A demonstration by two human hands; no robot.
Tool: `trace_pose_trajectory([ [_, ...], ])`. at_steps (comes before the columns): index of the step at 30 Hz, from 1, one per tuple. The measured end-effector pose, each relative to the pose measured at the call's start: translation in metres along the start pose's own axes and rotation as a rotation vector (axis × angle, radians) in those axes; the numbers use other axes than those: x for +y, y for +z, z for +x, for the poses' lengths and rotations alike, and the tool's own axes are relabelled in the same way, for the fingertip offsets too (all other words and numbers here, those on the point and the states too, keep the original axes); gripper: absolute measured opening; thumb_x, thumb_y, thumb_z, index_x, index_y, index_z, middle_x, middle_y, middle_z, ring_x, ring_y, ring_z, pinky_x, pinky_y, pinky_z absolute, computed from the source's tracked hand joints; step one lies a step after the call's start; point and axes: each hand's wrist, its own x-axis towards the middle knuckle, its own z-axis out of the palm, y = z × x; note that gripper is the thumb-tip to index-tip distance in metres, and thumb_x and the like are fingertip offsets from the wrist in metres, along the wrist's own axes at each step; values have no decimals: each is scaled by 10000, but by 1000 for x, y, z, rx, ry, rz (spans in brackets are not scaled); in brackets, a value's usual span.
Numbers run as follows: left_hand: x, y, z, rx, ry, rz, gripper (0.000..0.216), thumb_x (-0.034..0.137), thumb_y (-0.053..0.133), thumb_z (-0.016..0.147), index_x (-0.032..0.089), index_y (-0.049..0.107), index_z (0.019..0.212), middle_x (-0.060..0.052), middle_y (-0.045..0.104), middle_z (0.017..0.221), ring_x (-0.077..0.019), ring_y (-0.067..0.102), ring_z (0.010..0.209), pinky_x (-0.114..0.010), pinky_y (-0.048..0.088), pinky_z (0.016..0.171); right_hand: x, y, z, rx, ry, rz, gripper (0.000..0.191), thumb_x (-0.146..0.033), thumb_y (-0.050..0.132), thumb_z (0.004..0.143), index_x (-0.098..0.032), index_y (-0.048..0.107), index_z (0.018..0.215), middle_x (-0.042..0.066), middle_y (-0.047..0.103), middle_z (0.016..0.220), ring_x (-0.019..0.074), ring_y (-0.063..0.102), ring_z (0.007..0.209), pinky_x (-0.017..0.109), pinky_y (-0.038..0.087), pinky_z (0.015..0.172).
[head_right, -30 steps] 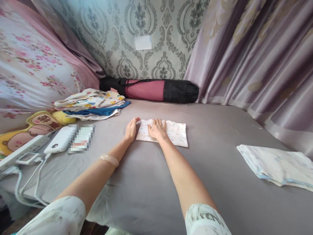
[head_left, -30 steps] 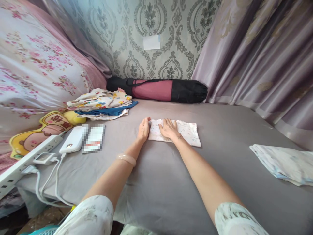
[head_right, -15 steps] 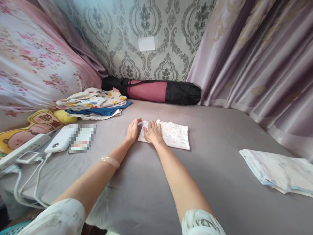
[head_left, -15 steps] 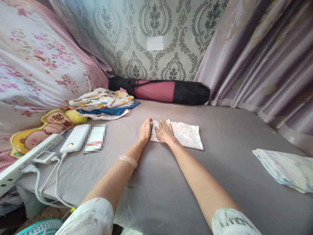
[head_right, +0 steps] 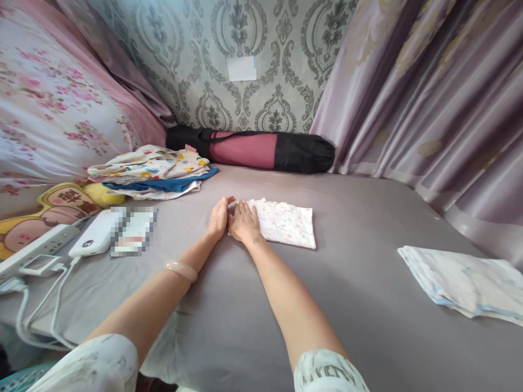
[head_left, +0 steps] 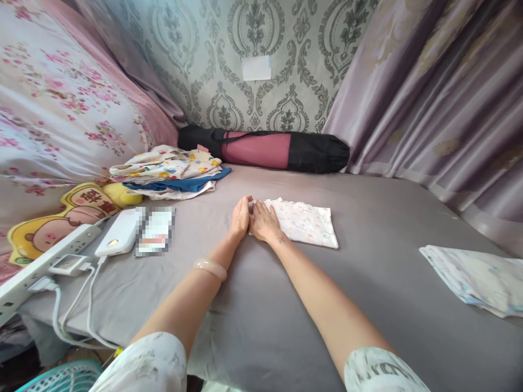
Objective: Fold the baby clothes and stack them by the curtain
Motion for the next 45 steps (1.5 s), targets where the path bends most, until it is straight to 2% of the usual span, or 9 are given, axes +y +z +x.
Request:
trace_pose_trajectory([
  [3, 3, 0, -1, -30, -8, 23, 545, 422, 248, 979, 77, 606, 1203, -139, 621, 1270, -193, 546, 1221, -293, 364, 1083, 2, -6, 1, -32, -4, 47, 606, -355, 175, 984, -53, 262, 1502, 121, 220, 1582, 222, 144, 1463, 442, 54, 1178],
  [7, 9, -2, -3, -82, 22, 103, 499, 416, 259, 984, 148, 610, 1215, -83, 605, 1312, -184, 510, 1266, -297, 345, 1102, 17, -21, -2, -27, 23, 159, 611, -366, 112, 992, -70, 258, 1506, 104, 210, 1588, 193, 162, 1460, 375, 131, 1174],
  [10, 12, -2, -4, -134, 55, 159, 474, 410, 286, 982, 165, 595, 1246, -71, 591, 1333, -192, 494, 1281, -317, 340, 1109, 37, -28, -10, 42, 54, 90, 596, -342, 151, 987, -55, 301, 1489, 115, 246, 1576, 209, 158, 1461, 378, 102, 1179],
  [14, 7, 3, -4, -282, 171, 261, 436, 398, 377, 955, 175, 589, 1263, -83, 587, 1337, -207, 496, 1280, -323, 330, 1115, 62, -28, -18, 33, 70, -41, 607, -362, 176, 989, -37, 316, 1482, 130, 276, 1562, 227, 176, 1456, 388, 67, 1181],
  [17, 0, 8, -3, -359, 258, 374, 421, 370, 438, 930, 180, 581, 1278, -98, 559, 1371, -231, 416, 1353, -378, 263, 1150, 70, -25, -16, 5, 54, -80, 631, -404, 176, 990, -37, 310, 1485, 125, 265, 1566, 231, 174, 1456, 393, 69, 1180],
  [22, -4, 11, -4, -462, 269, 561, 469, 422, 411, 941, 256, 492, 1373, -60, 449, 1475, -229, 271, 1435, -453, 125, 1179, 75, -19, -12, -16, 59, -64, 648, -427, 191, 980, -47, 284, 1497, 119, 253, 1571, 231, 176, 1455, 407, 81, 1178],
  [31, 6, 12, -8, -525, 273, 809, 487, 420, 306, 975, 266, 424, 1422, -40, 366, 1529, -224, 219, 1452, -480, 124, 1175, 82, -22, -9, -53, 59, 57, 643, -402, 145, 977, -57, 261, 1508, 106, 220, 1584, 223, 141, 1465, 405, 74, 1184],
  [38, 8, 14, -11, -530, 304, 927, 606, 582, 215, 965, 266, 363, 1461, -21, 327, 1548, -231, 201, 1457, -490, 154, 1170, 96, -38, -38, 33, 130, -62, 657, -402, 176, 974, -20, 248, 1504, 150, 189, 1585, 254, 113, 1468, 426, 48, 1184],
  [45, 10, 13, -12, -567, 306, 963, 818, 764, 268, 858, 247, 306, 1491, -58, 273, 1569, -286, 150, 1466, -513, 133, 1165, 115, -31, -45, 27, 192, -144, 671, -444, 197, 977, -24, 276, 1493, 150, 239, 1571, 262, 170, 1456, 436, 120, 1175],
])
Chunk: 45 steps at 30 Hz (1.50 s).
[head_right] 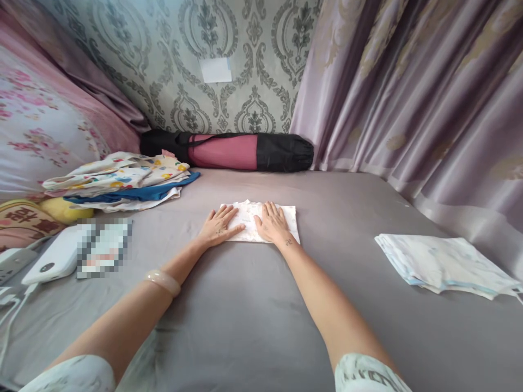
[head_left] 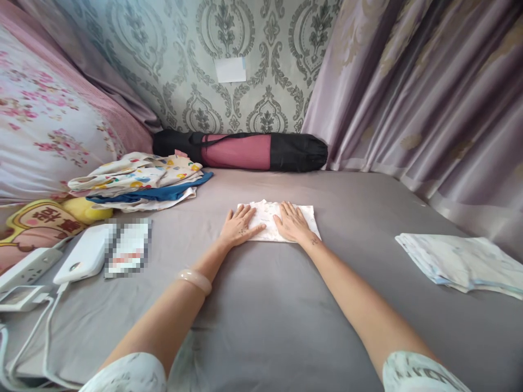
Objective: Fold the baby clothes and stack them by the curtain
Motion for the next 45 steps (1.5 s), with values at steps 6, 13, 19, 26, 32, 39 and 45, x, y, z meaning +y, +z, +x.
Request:
trace_pose_trajectory([
  [6, 0, -1, -1, 6, 11, 7, 797, 737, 309, 867, 230, 323, 1482, -70, 291, 1561, -283, 173, 1462, -524, 144, 1160, 0, 2, 1, 1, -5, 15, 658, -448, 205, 976, -52, 288, 1494, 136, 250, 1570, 253, 169, 1457, 433, 124, 1174],
  [13, 3, -1, -3, 113, -41, -13, 616, 578, 296, 952, 217, 395, 1442, -77, 338, 1540, -238, 226, 1448, -489, 152, 1170, 14, -8, -9, 72, 53, 57, 630, -403, 155, 985, -51, 286, 1491, 140, 228, 1577, 240, 155, 1462, 410, 119, 1178],
  [19, 1, 3, -2, 102, -12, 53, 596, 571, 254, 962, 251, 394, 1445, -63, 367, 1526, -246, 233, 1444, -487, 147, 1170, 37, -7, -27, 41, 159, -50, 693, -463, 160, 976, -11, 294, 1482, 172, 236, 1566, 270, 169, 1456, 442, 99, 1182],
  [26, 0, 2, 1, 2, -8, 72, 642, 599, 193, 958, 256, 312, 1487, -61, 290, 1564, -256, 169, 1464, -501, 162, 1159, 43, -5, -27, 0, 179, 11, 708, -477, 113, 975, -27, 251, 1504, 131, 193, 1585, 244, 127, 1466, 425, 106, 1186],
  [32, -1, -3, 0, -44, 21, 114, 658, 585, 154, 963, 230, 268, 1505, -75, 251, 1577, -277, 153, 1465, -543, 135, 1155, 43, -5, -27, -8, 184, 17, 709, -482, 131, 975, -25, 248, 1504, 134, 188, 1587, 247, 122, 1466, 431, 112, 1183],
  [39, 22, -11, 4, -26, -8, 192, 602, 511, 216, 975, 168, 384, 1439, -143, 313, 1542, -311, 194, 1450, -591, 119, 1143, 24, -16, -26, 49, 152, -57, 636, -410, 201, 974, -33, 327, 1470, 176, 257, 1559, 281, 164, 1454, 516, 54, 1166],
  [45, 62, 5, -1, 70, 62, 181, 549, 345, 198, 981, 100, 369, 1442, -147, 313, 1542, -281, 193, 1454, -517, 103, 1172, -17, -8, -29, 148, -59, -26, 566, -312, 216, 972, -85, 354, 1472, 129, 281, 1562, 243, 174, 1454, 453, 37, 1177],
])
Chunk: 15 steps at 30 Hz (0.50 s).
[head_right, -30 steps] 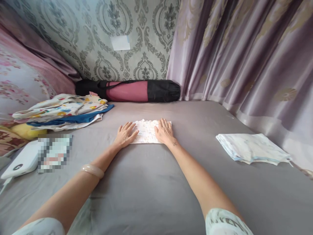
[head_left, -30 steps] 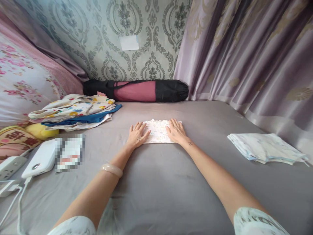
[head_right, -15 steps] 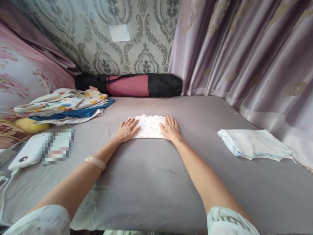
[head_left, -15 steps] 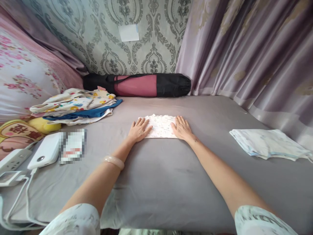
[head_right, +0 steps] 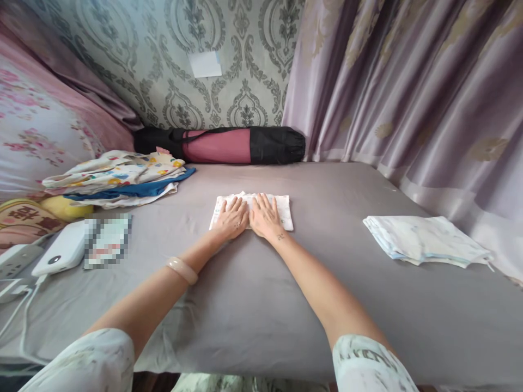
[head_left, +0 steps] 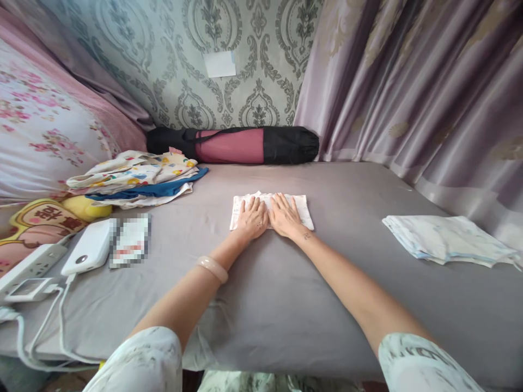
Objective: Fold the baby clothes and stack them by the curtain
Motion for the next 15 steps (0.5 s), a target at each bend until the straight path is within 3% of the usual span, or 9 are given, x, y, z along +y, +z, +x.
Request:
trace_pose_trajectory([
  [5, 3, 11, 0, -20, -3, -10, 556, 343, 183, 981, 103, 359, 1451, -142, 319, 1541, -301, 223, 1441, -537, 147, 1152, -4, 12, 0, -47, 32, 50, 557, -302, 222, 972, -100, 362, 1472, 114, 299, 1557, 241, 203, 1446, 459, 91, 1173],
  [10, 1, 7, 2, -39, -1, 5, 556, 338, 184, 980, 93, 356, 1449, -151, 319, 1538, -315, 238, 1430, -548, 171, 1138, -2, 11, 2, -87, 49, 56, 561, -308, 211, 976, -106, 333, 1485, 108, 274, 1567, 241, 196, 1448, 478, 107, 1170],
  [15, -2, -4, 12, -53, 26, -12, 502, 357, 220, 974, 136, 492, 1333, -147, 466, 1436, -285, 369, 1355, -498, 246, 1115, 6, 0, 10, -140, -6, 50, 538, -297, 232, 972, -116, 389, 1453, 132, 322, 1544, 249, 256, 1427, 492, 127, 1162],
])
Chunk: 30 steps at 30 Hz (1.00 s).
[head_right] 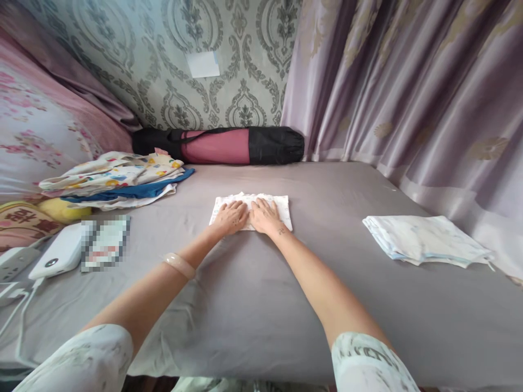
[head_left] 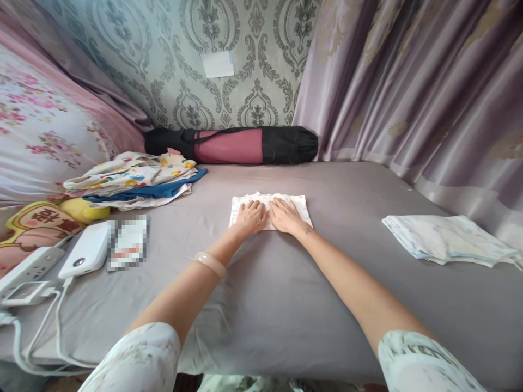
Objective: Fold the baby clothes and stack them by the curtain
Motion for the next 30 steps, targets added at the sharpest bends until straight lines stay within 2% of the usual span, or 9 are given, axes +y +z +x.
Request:
trace_pose_trajectory([
  [3, -3, 1, 9, 66, -29, -11, 525, 374, 207, 975, 147, 427, 1394, -133, 380, 1505, -283, 282, 1409, -503, 171, 1147, 8, -2, 4, 53, -2, -37, 540, -310, 220, 979, -120, 384, 1458, 132, 302, 1553, 257, 220, 1440, 504, 70, 1167],
  [5, -5, 6, 13, 45, -15, -25, 557, 407, 194, 975, 161, 355, 1448, -118, 302, 1552, -298, 213, 1438, -528, 139, 1149, 12, 0, 6, 45, 15, -30, 551, -329, 222, 980, -132, 354, 1477, 113, 278, 1566, 254, 199, 1447, 498, 81, 1168],
  [8, -7, 14, 17, -13, 11, -31, 574, 443, 182, 974, 176, 347, 1454, -116, 294, 1556, -310, 225, 1432, -540, 169, 1130, 17, 4, 7, 5, 32, 1, 558, -347, 229, 976, -159, 327, 1492, 81, 268, 1573, 243, 199, 1447, 483, 124, 1165],
  [11, -9, 17, 17, 11, 13, -19, 553, 453, 213, 971, 187, 377, 1426, -125, 310, 1544, -300, 263, 1412, -524, 218, 1110, 18, 7, 7, 4, 37, 12, 556, -349, 235, 975, -166, 328, 1491, 74, 266, 1575, 246, 193, 1447, 486, 120, 1165],
  [17, -11, 8, 26, 41, 0, -45, 441, 438, 331, 945, 243, 477, 1313, -99, 484, 1388, -309, 429, 1263, -517, 314, 1039, 15, -1, 12, -4, 30, 4, 533, -342, 271, 963, -168, 376, 1456, 94, 336, 1542, 267, 249, 1417, 500, 166, 1144],
  [21, -19, 2, 34, 1, -21, -65, 441, 397, 248, 976, 250, 476, 1324, -82, 505, 1387, -291, 457, 1250, -504, 338, 1030, 17, -12, 19, -55, 24, 32, 521, -348, 277, 959, -179, 406, 1435, 103, 401, 1501, 270, 355, 1360, 470, 242, 1117],
  [26, -31, 10, 30, 19, -21, -42, 541, 432, 189, 986, 200, 350, 1448, -88, 356, 1530, -289, 276, 1411, -514, 200, 1128, 27, -6, 13, -10, 113, 19, 590, -391, 215, 981, -111, 296, 1494, 123, 229, 1581, 254, 175, 1453, 493, 91, 1167],
  [30, -35, 18, 27, 7, -9, -44, 580, 460, 190, 979, 189, 308, 1478, -93, 319, 1549, -293, 277, 1412, -515, 189, 1130, 30, 6, 8, 8, 137, 12, 616, -406, 207, 983, -86, 264, 1506, 120, 240, 1576, 244, 183, 1453, 482, 58, 1176],
])
